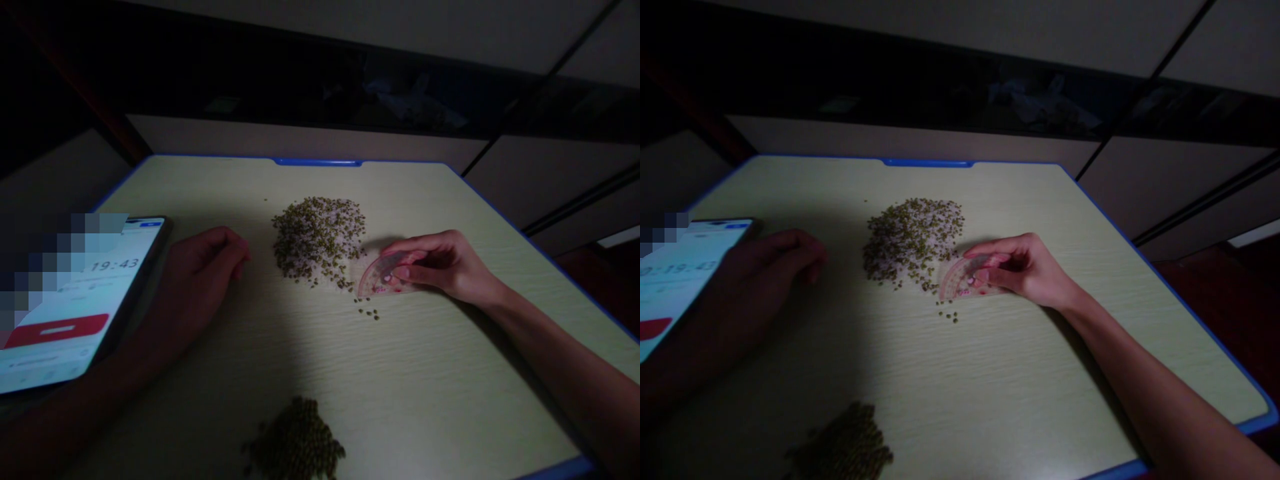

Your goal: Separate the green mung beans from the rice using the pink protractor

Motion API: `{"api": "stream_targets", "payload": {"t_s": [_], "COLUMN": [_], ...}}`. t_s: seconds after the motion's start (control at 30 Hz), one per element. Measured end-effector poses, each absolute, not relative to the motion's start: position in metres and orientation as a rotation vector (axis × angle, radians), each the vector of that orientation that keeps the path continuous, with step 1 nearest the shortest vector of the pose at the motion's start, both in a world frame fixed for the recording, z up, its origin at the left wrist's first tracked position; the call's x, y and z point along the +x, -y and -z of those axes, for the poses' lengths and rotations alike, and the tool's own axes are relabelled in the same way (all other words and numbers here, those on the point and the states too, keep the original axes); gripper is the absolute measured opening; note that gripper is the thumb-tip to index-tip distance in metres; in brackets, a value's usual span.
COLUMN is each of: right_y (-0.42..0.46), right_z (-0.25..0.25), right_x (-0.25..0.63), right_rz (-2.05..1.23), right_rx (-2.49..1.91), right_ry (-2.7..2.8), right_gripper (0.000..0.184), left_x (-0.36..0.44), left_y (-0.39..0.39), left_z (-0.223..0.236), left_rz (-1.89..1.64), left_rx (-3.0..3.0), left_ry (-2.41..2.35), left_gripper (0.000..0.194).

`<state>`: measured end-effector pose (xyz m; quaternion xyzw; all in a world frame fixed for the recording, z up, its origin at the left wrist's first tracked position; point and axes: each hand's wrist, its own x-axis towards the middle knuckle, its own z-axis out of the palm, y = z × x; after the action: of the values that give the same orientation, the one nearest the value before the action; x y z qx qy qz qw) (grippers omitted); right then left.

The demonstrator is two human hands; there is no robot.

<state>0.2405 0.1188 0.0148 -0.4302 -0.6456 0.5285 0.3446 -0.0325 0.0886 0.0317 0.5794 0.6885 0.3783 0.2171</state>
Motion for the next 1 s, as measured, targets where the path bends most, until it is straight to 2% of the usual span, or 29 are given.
{"api": "stream_targets", "payload": {"t_s": [1.0], "right_y": [-0.1164], "right_z": [-0.0163], "right_x": [0.2312], "right_rz": [-1.262], "right_rx": [-1.245], "right_ry": [1.579], "right_gripper": [0.027], "left_x": [-0.0307], "left_y": [-0.0903], "left_z": [-0.0324], "left_rz": [-1.049], "left_rx": [1.59], "left_ry": [-1.911], "left_gripper": [0.024]}}
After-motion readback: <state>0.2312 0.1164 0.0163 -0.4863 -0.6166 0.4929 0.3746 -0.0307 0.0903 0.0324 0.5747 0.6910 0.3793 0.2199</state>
